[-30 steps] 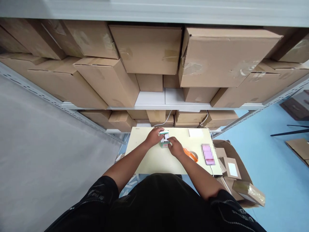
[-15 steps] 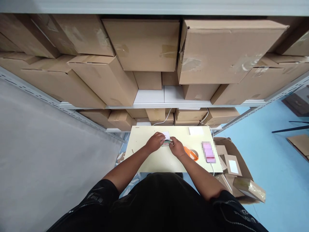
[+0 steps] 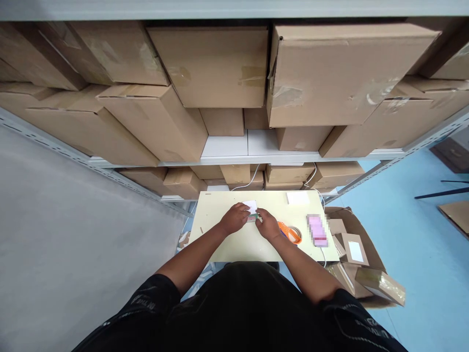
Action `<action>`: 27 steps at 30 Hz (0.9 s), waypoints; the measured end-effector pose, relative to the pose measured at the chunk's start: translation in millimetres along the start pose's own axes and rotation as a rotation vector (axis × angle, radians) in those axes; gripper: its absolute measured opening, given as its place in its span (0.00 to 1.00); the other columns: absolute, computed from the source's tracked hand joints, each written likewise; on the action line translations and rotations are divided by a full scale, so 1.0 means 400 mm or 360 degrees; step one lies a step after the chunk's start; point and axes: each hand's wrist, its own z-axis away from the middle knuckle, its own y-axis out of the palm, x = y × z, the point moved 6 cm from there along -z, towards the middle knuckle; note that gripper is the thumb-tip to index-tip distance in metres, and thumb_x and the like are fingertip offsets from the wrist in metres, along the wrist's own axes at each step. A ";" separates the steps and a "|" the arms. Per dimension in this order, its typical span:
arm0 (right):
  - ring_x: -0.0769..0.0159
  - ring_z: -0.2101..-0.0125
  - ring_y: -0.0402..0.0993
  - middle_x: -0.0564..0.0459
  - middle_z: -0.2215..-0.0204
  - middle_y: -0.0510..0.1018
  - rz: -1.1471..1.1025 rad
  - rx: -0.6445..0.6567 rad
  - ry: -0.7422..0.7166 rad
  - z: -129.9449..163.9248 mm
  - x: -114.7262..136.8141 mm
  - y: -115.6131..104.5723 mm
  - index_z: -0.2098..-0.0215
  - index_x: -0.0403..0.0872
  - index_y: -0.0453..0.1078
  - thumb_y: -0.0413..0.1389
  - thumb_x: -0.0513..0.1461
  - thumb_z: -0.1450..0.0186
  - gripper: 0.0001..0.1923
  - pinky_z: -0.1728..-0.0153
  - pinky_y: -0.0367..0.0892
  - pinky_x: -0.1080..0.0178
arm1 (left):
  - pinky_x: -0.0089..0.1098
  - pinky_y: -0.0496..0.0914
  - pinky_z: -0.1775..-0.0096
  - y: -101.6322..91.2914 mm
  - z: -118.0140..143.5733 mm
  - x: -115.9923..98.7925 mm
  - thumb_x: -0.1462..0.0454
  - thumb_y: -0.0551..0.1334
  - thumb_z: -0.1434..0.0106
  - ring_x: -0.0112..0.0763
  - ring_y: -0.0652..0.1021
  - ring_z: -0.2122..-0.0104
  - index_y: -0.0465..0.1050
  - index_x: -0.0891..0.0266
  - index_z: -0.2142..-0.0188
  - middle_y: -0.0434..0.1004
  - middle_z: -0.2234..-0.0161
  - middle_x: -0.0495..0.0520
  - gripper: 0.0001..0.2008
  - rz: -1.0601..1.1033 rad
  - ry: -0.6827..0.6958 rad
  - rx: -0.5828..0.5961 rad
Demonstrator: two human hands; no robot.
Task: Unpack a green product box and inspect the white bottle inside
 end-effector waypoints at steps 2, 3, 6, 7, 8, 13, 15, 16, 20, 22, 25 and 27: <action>0.58 0.55 0.81 0.47 0.49 0.81 -0.0009 -0.0005 0.0024 0.000 0.001 -0.001 0.44 0.52 0.71 0.56 0.38 0.36 0.21 0.50 0.76 0.52 | 0.51 0.70 0.41 -0.002 0.001 -0.004 0.69 0.62 0.34 0.49 0.75 0.44 0.83 0.60 0.61 0.80 0.48 0.61 0.09 0.0028 0.0000 0.0002; 0.58 0.55 0.81 0.48 0.49 0.81 -0.0032 -0.0004 0.0062 -0.001 -0.001 0.000 0.44 0.52 0.70 0.56 0.38 0.36 0.21 0.51 0.76 0.52 | 0.52 0.70 0.40 -0.002 0.004 -0.007 0.69 0.63 0.35 0.50 0.73 0.42 0.83 0.60 0.61 0.79 0.47 0.62 0.09 0.0065 -0.0004 -0.0016; 0.59 0.57 0.81 0.50 0.49 0.81 -0.0140 0.0039 0.0245 -0.001 -0.022 0.009 0.43 0.54 0.68 0.58 0.39 0.37 0.23 0.55 0.77 0.55 | 0.53 0.67 0.36 -0.001 0.032 -0.004 0.69 0.66 0.39 0.51 0.68 0.36 0.80 0.59 0.51 0.72 0.39 0.62 0.15 0.0316 -0.0152 -0.0240; 0.59 0.56 0.82 0.51 0.48 0.81 -0.0177 0.0082 0.0300 -0.001 -0.034 0.017 0.43 0.55 0.68 0.59 0.39 0.37 0.23 0.55 0.77 0.55 | 0.53 0.66 0.35 0.005 0.049 0.006 0.69 0.67 0.40 0.50 0.67 0.34 0.77 0.58 0.45 0.68 0.36 0.62 0.22 0.0448 -0.0280 -0.0365; 0.59 0.54 0.81 0.51 0.47 0.81 -0.0212 0.0136 0.0339 0.000 -0.047 0.029 0.43 0.55 0.68 0.60 0.39 0.38 0.24 0.55 0.77 0.56 | 0.53 0.66 0.34 0.017 0.072 0.021 0.68 0.67 0.40 0.50 0.66 0.33 0.72 0.58 0.39 0.65 0.34 0.63 0.28 0.0599 -0.0457 -0.0489; 0.56 0.46 0.80 0.49 0.44 0.80 -0.0427 0.0274 0.0465 -0.001 -0.139 0.101 0.39 0.54 0.67 0.60 0.37 0.43 0.32 0.48 0.76 0.53 | 0.49 0.71 0.40 0.180 0.183 0.084 0.69 0.67 0.41 0.52 0.67 0.32 0.55 0.55 0.29 0.57 0.28 0.67 0.43 0.1453 -0.1338 -0.0456; 0.56 0.45 0.80 0.48 0.46 0.81 -0.0475 0.0244 0.0523 -0.001 -0.176 0.129 0.40 0.52 0.67 0.58 0.37 0.43 0.32 0.45 0.75 0.52 | 0.49 0.70 0.40 0.236 0.195 0.085 0.70 0.69 0.44 0.55 0.67 0.32 0.56 0.56 0.29 0.58 0.28 0.68 0.45 0.1669 -0.1394 -0.0313; 0.56 0.45 0.80 0.48 0.46 0.81 -0.0483 0.0223 0.0541 -0.001 -0.191 0.142 0.40 0.52 0.67 0.57 0.37 0.43 0.32 0.44 0.75 0.52 | 0.49 0.69 0.40 0.256 0.195 0.085 0.70 0.69 0.45 0.55 0.67 0.32 0.58 0.56 0.30 0.59 0.28 0.67 0.45 0.1737 -0.1383 -0.0270; 0.56 0.44 0.80 0.49 0.47 0.82 -0.0468 0.0175 0.0516 -0.007 -0.205 0.188 0.38 0.52 0.65 0.55 0.37 0.43 0.33 0.43 0.75 0.51 | 0.49 0.68 0.40 0.280 0.192 0.097 0.70 0.70 0.47 0.56 0.67 0.32 0.59 0.56 0.31 0.63 0.30 0.66 0.44 0.1819 -0.1325 -0.0273; 0.56 0.44 0.80 0.50 0.47 0.82 -0.0470 0.0197 0.0470 -0.022 -0.185 0.211 0.38 0.52 0.65 0.55 0.37 0.43 0.34 0.43 0.75 0.51 | 0.49 0.69 0.40 0.266 0.199 0.118 0.69 0.70 0.46 0.55 0.67 0.32 0.58 0.57 0.31 0.63 0.30 0.67 0.44 0.1808 -0.1338 -0.0319; 0.57 0.45 0.80 0.51 0.45 0.81 -0.0453 0.0257 0.0398 -0.065 -0.128 0.258 0.38 0.53 0.65 0.54 0.37 0.43 0.34 0.44 0.75 0.53 | 0.49 0.69 0.40 0.221 0.221 0.172 0.69 0.69 0.46 0.55 0.69 0.33 0.60 0.57 0.33 0.66 0.32 0.66 0.42 0.1779 -0.1352 -0.0369; 0.58 0.46 0.81 0.51 0.45 0.81 -0.0437 0.0291 0.0357 -0.104 -0.080 0.300 0.38 0.53 0.65 0.53 0.36 0.43 0.34 0.44 0.76 0.53 | 0.49 0.69 0.40 0.180 0.242 0.224 0.69 0.69 0.45 0.54 0.70 0.34 0.63 0.57 0.35 0.69 0.33 0.64 0.38 0.1739 -0.1364 -0.0425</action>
